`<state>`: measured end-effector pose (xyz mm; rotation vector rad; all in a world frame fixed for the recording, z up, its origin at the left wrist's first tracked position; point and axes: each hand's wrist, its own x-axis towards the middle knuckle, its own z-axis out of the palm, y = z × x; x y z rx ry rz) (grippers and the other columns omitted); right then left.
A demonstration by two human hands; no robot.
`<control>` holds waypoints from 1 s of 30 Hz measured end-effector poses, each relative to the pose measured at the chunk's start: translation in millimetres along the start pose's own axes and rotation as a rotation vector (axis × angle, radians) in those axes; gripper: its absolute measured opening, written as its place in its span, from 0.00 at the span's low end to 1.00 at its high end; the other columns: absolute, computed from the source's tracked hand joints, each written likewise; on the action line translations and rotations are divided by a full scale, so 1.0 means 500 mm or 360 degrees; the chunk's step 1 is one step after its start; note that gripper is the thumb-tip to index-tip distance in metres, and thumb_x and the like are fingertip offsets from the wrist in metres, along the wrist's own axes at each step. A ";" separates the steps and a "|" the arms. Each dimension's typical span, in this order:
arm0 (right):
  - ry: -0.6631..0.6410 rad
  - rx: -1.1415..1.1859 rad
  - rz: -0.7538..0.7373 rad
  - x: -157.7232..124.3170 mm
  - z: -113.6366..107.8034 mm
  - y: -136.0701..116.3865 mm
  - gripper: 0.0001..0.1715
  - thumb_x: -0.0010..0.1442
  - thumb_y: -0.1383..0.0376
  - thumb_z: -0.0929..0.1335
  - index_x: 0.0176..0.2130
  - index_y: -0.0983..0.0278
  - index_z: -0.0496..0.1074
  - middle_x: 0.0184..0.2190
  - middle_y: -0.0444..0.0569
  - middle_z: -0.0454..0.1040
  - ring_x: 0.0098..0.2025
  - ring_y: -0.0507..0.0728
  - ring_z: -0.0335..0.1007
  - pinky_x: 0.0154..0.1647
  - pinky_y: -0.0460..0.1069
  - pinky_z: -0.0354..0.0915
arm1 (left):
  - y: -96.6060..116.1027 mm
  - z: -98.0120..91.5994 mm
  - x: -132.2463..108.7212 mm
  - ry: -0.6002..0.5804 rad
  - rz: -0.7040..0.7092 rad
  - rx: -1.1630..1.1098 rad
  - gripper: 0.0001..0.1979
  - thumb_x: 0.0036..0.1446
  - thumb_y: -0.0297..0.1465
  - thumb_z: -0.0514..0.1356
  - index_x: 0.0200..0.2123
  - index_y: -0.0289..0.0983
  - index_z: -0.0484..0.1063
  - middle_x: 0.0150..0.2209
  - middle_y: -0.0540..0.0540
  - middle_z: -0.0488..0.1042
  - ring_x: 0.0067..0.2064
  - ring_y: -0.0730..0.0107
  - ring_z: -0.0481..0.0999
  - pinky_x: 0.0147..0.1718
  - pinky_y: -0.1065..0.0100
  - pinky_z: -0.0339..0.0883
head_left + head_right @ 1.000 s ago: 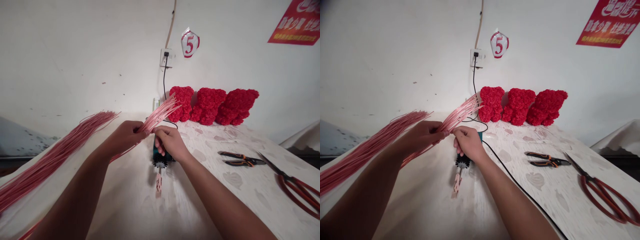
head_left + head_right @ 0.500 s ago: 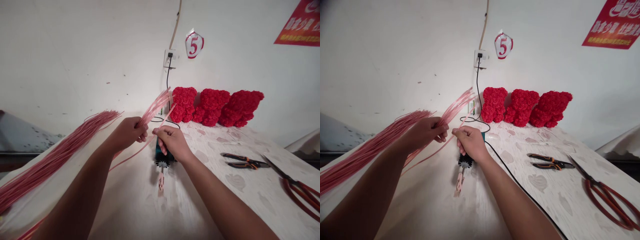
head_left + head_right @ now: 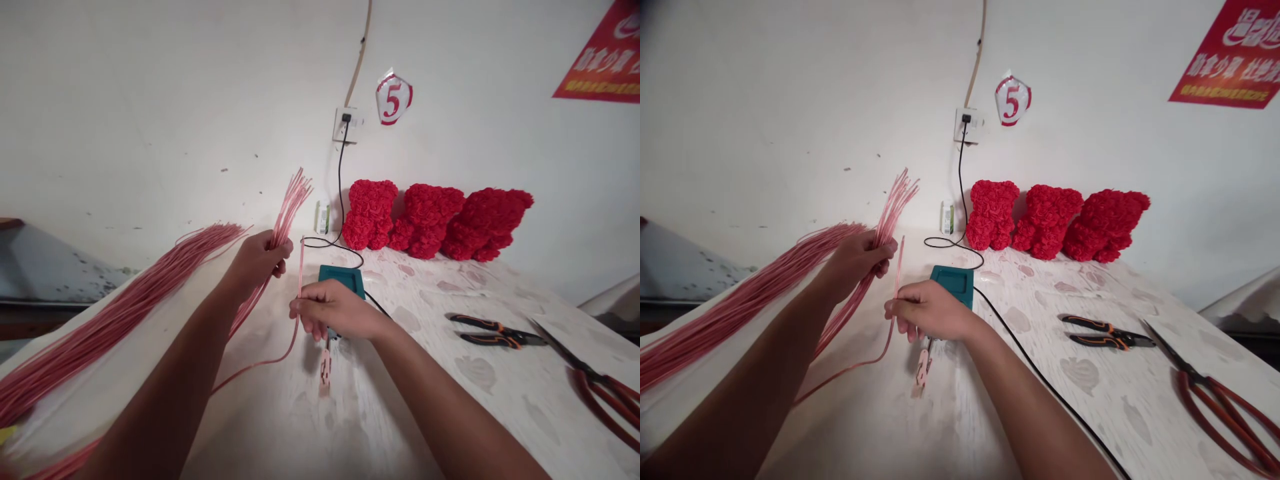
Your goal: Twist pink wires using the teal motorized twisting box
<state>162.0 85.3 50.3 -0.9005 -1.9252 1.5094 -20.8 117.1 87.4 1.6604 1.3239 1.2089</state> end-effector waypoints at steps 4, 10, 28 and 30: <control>0.0075 0.0012 0.0015 -0.001 0.003 -0.005 0.13 0.65 0.62 0.67 0.30 0.66 0.73 0.21 0.41 0.71 0.19 0.47 0.68 0.19 0.41 0.63 | -0.002 0.001 0.001 -0.0073 -0.0043 -0.0192 0.05 0.58 0.30 0.63 0.32 0.36 0.70 0.16 0.56 0.61 0.18 0.78 0.60 0.18 0.75 0.53; 0.0213 0.0053 -0.0064 0.001 0.010 -0.010 0.15 0.65 0.63 0.66 0.27 0.65 0.70 0.19 0.39 0.69 0.17 0.46 0.65 0.18 0.41 0.61 | 0.007 0.009 -0.007 -0.0245 -0.0065 -0.0507 0.09 0.61 0.32 0.60 0.41 0.33 0.74 0.20 0.56 0.57 0.18 0.81 0.57 0.18 0.76 0.50; 0.0454 -0.0035 -0.0115 0.009 0.027 -0.003 0.22 0.65 0.58 0.67 0.22 0.63 0.65 0.16 0.39 0.66 0.17 0.47 0.63 0.19 0.43 0.58 | 0.001 0.035 -0.015 -0.0394 -0.0091 -0.0719 0.13 0.60 0.39 0.65 0.39 0.34 0.78 0.23 0.53 0.68 0.17 0.84 0.52 0.15 0.75 0.47; 0.0464 -0.0078 -0.0133 0.005 0.016 -0.006 0.22 0.63 0.56 0.69 0.22 0.63 0.66 0.17 0.39 0.66 0.17 0.47 0.63 0.20 0.44 0.58 | -0.003 0.034 -0.012 -0.0393 -0.0093 -0.0669 0.13 0.61 0.39 0.64 0.41 0.34 0.77 0.21 0.54 0.66 0.17 0.83 0.53 0.16 0.74 0.47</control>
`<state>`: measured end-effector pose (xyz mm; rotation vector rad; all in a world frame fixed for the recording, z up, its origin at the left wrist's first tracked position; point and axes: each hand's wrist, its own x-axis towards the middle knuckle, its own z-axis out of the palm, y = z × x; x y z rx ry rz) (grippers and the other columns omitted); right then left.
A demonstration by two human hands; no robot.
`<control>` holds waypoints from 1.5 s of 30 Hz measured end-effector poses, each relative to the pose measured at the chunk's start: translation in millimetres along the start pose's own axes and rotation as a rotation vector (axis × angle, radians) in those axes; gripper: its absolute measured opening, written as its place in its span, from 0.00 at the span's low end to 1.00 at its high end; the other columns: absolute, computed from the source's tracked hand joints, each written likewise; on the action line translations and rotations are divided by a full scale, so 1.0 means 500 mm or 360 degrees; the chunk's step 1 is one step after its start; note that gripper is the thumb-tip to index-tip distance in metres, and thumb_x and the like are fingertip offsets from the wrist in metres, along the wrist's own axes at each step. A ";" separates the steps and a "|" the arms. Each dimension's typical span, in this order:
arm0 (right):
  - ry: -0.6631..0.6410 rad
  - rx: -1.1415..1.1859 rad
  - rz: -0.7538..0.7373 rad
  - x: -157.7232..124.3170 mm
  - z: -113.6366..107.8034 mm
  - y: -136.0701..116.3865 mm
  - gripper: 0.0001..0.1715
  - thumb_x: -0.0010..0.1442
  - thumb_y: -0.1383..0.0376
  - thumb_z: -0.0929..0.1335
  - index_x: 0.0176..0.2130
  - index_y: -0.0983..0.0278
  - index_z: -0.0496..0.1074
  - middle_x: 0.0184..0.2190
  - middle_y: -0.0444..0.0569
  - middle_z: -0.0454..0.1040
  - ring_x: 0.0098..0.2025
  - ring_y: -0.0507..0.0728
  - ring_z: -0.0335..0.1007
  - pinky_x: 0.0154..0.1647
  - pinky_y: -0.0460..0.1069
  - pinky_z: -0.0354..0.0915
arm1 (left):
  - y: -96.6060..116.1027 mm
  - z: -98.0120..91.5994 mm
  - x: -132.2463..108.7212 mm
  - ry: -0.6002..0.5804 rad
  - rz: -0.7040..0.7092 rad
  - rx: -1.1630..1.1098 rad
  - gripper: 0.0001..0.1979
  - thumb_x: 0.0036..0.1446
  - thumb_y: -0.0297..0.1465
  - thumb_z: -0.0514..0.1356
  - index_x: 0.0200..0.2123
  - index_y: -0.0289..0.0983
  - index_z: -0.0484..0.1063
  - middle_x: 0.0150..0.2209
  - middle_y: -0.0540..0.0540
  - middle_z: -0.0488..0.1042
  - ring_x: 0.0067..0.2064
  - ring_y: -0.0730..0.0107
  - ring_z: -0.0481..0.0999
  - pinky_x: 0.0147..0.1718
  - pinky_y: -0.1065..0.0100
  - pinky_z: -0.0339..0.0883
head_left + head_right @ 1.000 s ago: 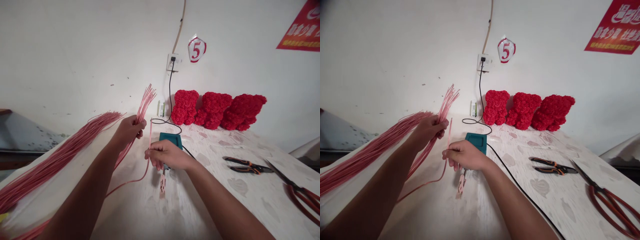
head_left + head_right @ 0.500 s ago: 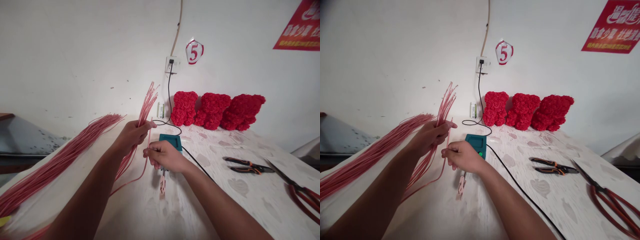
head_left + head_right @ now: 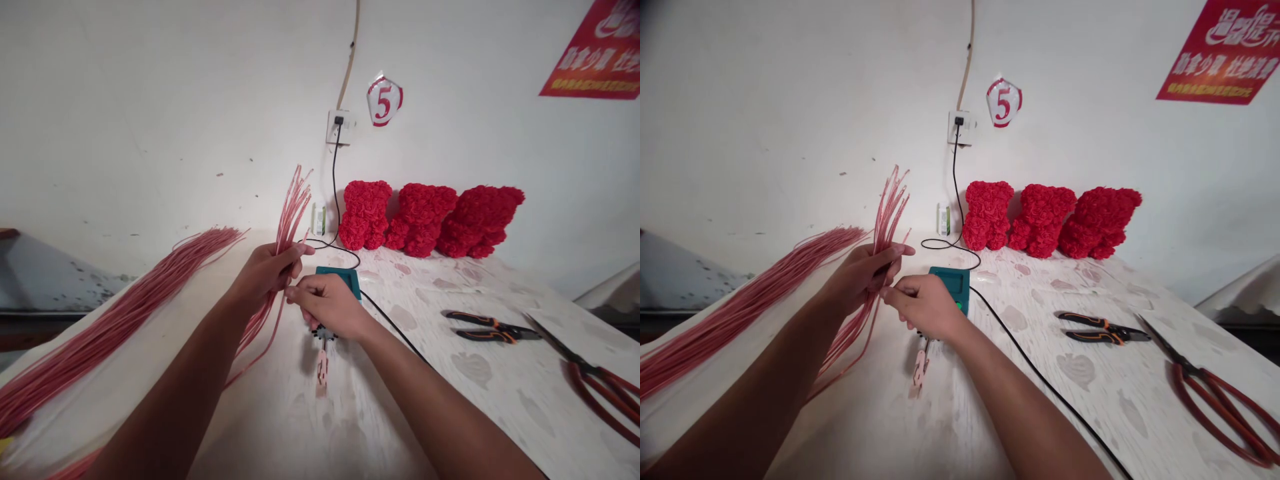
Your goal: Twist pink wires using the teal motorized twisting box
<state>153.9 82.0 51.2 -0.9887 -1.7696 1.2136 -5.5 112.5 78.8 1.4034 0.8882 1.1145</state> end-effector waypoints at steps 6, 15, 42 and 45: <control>0.0317 0.0026 -0.0103 0.004 -0.058 -0.002 0.18 0.65 0.54 0.66 0.31 0.64 0.74 0.17 0.38 0.67 0.16 0.48 0.62 0.19 0.44 0.58 | -0.006 -0.011 0.002 -0.0199 0.0024 0.0084 0.13 0.64 0.40 0.61 0.37 0.34 0.77 0.15 0.57 0.59 0.17 0.81 0.50 0.18 0.73 0.43; 0.0305 0.0282 -0.0214 -0.002 -0.076 -0.021 0.33 0.67 0.40 0.59 0.33 0.64 0.71 0.17 0.41 0.69 0.14 0.49 0.63 0.17 0.45 0.60 | 0.014 0.005 -0.020 -0.0547 -0.0050 0.0255 0.16 0.66 0.40 0.58 0.31 0.36 0.77 0.14 0.56 0.55 0.18 0.78 0.48 0.20 0.70 0.43; 0.0112 -0.0241 -0.0153 -0.004 -0.108 0.013 0.25 0.63 0.49 0.69 0.24 0.62 0.65 0.16 0.38 0.65 0.17 0.48 0.62 0.19 0.44 0.58 | -0.013 -0.004 0.003 -0.0493 -0.0185 0.0635 0.14 0.61 0.40 0.59 0.33 0.35 0.77 0.17 0.57 0.52 0.19 0.78 0.47 0.20 0.70 0.42; 0.0247 -0.0355 -0.0140 -0.004 -0.119 0.014 0.22 0.64 0.52 0.68 0.24 0.62 0.65 0.16 0.38 0.65 0.17 0.49 0.62 0.18 0.44 0.57 | -0.037 -0.013 0.021 -0.0330 -0.0143 0.0818 0.13 0.56 0.39 0.62 0.30 0.35 0.79 0.18 0.56 0.55 0.20 0.77 0.51 0.21 0.71 0.44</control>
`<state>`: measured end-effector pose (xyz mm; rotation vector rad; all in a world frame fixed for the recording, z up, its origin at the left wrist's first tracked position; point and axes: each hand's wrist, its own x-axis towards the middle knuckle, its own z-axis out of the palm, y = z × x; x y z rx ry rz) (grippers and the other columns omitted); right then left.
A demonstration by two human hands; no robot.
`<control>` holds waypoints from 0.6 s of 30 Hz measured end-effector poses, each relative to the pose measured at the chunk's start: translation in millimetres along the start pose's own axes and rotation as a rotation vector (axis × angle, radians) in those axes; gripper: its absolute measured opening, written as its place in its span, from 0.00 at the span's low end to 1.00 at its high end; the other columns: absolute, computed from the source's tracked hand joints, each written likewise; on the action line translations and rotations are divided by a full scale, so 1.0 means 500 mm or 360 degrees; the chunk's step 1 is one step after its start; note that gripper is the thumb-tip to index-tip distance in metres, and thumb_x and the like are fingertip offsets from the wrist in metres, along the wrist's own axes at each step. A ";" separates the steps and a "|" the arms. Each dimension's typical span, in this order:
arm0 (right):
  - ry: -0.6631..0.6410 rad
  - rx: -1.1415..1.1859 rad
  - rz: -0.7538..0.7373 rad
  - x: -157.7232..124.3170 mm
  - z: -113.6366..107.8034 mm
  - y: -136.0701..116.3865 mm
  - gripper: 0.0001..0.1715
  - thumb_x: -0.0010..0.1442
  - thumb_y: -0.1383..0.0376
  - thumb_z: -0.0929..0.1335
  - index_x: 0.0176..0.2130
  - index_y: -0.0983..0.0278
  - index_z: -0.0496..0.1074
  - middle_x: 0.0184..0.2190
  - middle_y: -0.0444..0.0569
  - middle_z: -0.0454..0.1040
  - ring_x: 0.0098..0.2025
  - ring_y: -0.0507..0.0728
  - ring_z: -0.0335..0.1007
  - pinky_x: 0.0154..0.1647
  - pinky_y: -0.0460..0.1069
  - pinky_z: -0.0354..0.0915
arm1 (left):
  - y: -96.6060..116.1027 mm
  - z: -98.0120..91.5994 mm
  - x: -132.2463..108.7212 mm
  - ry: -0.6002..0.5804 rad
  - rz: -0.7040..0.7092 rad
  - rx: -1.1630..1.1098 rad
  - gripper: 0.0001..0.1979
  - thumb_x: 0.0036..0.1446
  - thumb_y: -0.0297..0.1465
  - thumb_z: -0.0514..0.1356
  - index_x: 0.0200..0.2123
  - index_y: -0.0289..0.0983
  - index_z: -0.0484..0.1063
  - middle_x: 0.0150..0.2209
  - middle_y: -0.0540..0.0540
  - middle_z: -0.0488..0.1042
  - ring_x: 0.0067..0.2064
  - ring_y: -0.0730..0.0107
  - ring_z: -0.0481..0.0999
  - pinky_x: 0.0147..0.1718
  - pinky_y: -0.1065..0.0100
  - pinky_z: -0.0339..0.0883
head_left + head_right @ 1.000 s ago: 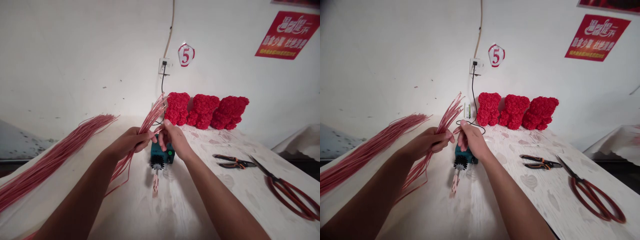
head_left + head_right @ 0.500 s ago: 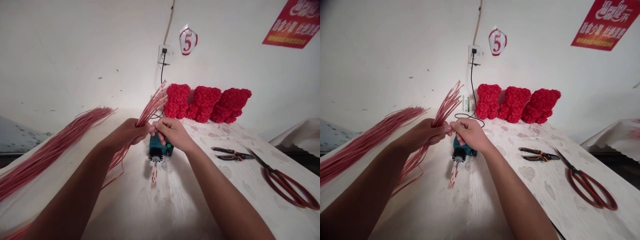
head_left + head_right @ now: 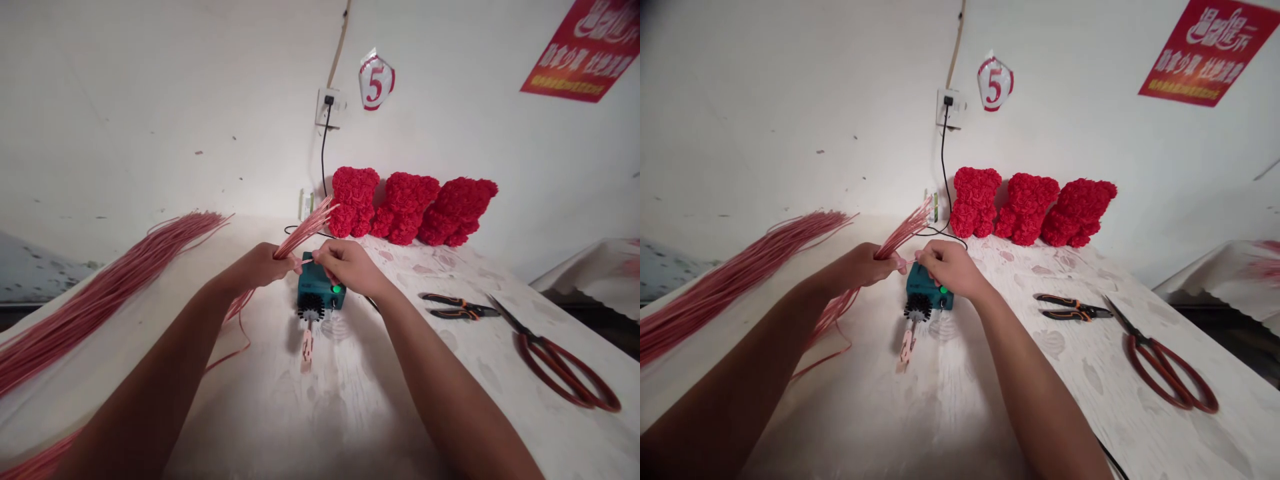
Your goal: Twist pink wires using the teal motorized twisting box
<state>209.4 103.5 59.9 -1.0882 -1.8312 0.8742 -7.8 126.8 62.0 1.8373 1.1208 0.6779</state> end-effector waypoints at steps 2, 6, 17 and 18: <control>0.0144 0.0001 0.0001 -0.001 -0.008 -0.001 0.19 0.64 0.53 0.67 0.26 0.62 0.67 0.16 0.38 0.66 0.17 0.49 0.62 0.19 0.45 0.58 | -0.018 -0.003 0.010 0.0107 0.0028 0.0071 0.13 0.53 0.39 0.64 0.28 0.34 0.80 0.19 0.55 0.58 0.21 0.76 0.54 0.22 0.71 0.47; 0.0459 0.0004 -0.0015 -0.014 -0.013 0.013 0.19 0.64 0.53 0.66 0.27 0.61 0.67 0.14 0.38 0.65 0.17 0.50 0.61 0.22 0.46 0.58 | -0.032 -0.010 0.011 0.0147 0.0067 0.0142 0.13 0.51 0.39 0.64 0.30 0.34 0.81 0.19 0.55 0.60 0.22 0.75 0.55 0.23 0.71 0.47; 0.0639 -0.0327 0.0015 -0.132 0.027 0.143 0.18 0.69 0.53 0.62 0.45 0.62 0.73 0.25 0.42 0.68 0.27 0.55 0.63 0.31 0.49 0.58 | -0.020 0.003 -0.012 -0.0021 0.0060 0.0154 0.10 0.50 0.36 0.62 0.24 0.36 0.78 0.19 0.54 0.59 0.21 0.75 0.55 0.21 0.71 0.47; 0.0599 -0.0342 0.0024 -0.136 0.032 0.150 0.19 0.69 0.53 0.62 0.49 0.62 0.74 0.25 0.42 0.69 0.27 0.55 0.64 0.32 0.49 0.59 | -0.028 0.006 -0.008 -0.0026 0.0069 0.0164 0.10 0.50 0.36 0.63 0.24 0.36 0.78 0.19 0.53 0.60 0.22 0.75 0.55 0.21 0.71 0.48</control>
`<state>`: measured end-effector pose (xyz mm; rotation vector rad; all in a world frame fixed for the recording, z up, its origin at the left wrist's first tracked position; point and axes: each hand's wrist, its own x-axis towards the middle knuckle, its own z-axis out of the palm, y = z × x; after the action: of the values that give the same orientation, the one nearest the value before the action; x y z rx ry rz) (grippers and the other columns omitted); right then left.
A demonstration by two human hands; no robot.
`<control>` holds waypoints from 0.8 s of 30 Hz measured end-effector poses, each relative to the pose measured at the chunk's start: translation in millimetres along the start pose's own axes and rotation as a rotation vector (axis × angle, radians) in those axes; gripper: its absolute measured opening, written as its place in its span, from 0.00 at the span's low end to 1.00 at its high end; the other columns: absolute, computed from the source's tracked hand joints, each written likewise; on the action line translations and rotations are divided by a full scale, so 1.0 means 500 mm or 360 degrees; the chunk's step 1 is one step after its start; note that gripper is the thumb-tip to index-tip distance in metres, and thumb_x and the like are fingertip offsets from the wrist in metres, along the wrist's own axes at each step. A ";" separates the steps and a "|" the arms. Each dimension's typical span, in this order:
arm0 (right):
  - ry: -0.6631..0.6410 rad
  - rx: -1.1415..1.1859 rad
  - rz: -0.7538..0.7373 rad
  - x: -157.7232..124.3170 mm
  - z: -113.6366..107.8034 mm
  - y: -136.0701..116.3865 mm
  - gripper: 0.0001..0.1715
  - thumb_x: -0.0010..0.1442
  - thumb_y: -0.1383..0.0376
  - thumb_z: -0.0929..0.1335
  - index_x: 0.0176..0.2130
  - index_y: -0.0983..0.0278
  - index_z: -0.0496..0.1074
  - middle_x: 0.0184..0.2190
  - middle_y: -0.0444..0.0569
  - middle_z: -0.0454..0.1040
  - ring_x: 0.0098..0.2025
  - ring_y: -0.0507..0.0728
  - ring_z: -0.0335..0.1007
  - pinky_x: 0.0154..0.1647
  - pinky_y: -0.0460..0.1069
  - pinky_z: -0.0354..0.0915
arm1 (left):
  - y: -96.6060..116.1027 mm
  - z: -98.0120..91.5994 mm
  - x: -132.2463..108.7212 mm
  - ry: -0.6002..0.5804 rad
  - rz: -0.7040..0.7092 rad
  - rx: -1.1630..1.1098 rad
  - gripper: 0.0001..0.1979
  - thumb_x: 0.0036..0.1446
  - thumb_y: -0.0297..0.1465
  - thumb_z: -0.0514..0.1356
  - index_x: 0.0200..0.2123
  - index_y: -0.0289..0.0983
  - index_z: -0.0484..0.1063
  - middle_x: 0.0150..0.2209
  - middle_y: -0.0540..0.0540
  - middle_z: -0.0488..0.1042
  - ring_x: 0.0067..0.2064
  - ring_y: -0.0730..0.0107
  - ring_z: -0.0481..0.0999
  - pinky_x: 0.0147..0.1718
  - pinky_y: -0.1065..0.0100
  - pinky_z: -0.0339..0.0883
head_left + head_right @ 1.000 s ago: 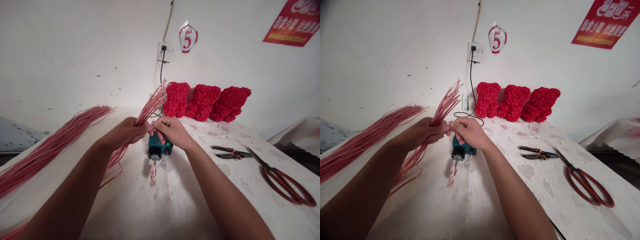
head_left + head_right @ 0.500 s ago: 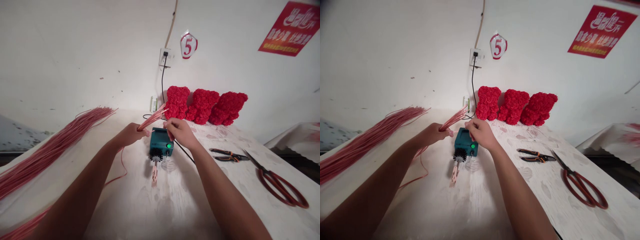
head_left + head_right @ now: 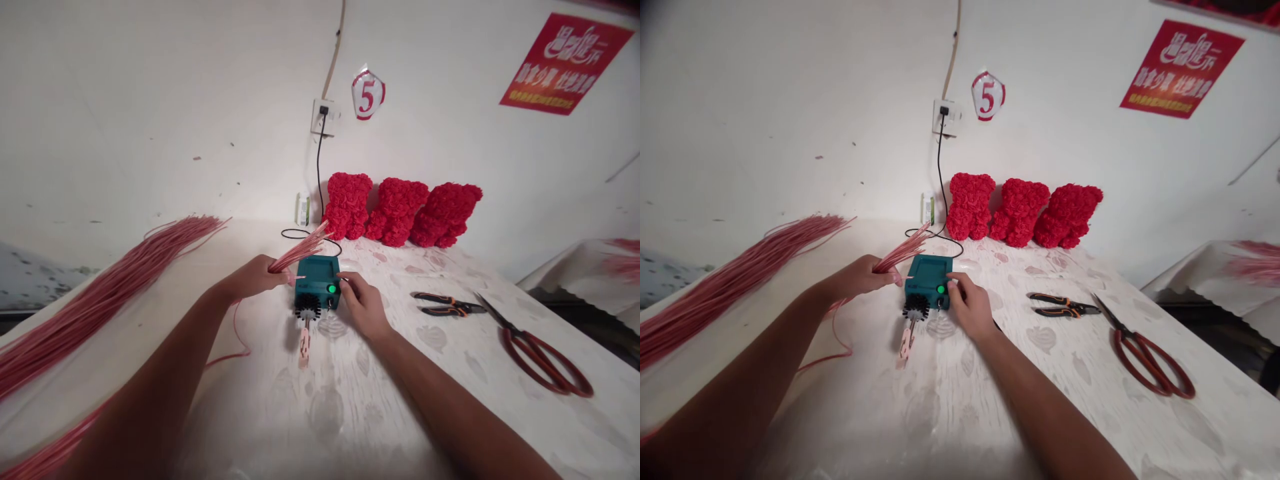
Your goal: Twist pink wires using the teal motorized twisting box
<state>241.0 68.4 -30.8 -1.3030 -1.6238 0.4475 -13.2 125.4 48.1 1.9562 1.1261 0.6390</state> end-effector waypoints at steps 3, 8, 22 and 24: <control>-0.0129 -0.0059 -0.0025 -0.006 0.013 0.013 0.23 0.70 0.53 0.62 0.56 0.61 0.73 0.27 0.44 0.72 0.29 0.55 0.68 0.34 0.49 0.61 | -0.026 0.013 0.008 -0.0071 0.0019 0.0033 0.11 0.51 0.36 0.63 0.25 0.35 0.79 0.20 0.52 0.63 0.24 0.74 0.59 0.23 0.72 0.50; -0.0135 -0.0075 -0.0037 -0.003 0.021 0.028 0.26 0.69 0.52 0.62 0.59 0.60 0.72 0.27 0.44 0.74 0.28 0.55 0.69 0.33 0.49 0.63 | -0.055 0.030 -0.013 -0.0270 0.0011 0.0025 0.12 0.52 0.38 0.63 0.27 0.35 0.79 0.20 0.53 0.63 0.23 0.76 0.58 0.22 0.74 0.51; -0.0128 -0.0066 -0.0058 -0.001 0.016 0.035 0.23 0.69 0.52 0.63 0.57 0.60 0.72 0.22 0.39 0.65 0.24 0.52 0.62 0.28 0.48 0.57 | -0.127 0.016 -0.021 -0.0517 -0.0121 -0.0576 0.15 0.61 0.40 0.64 0.31 0.33 0.76 0.18 0.57 0.51 0.19 0.81 0.48 0.17 0.75 0.42; -0.0115 -0.0069 -0.0056 -0.001 0.018 0.035 0.23 0.69 0.52 0.64 0.56 0.60 0.72 0.22 0.39 0.64 0.24 0.51 0.61 0.28 0.48 0.57 | -0.126 0.018 -0.018 -0.0522 -0.0123 -0.0578 0.14 0.62 0.38 0.63 0.31 0.32 0.76 0.17 0.57 0.51 0.19 0.81 0.47 0.16 0.75 0.41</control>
<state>243.1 76.7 -48.6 -1.3013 -1.7226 0.4443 -41.9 133.5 -9.0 1.6246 0.8141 0.4256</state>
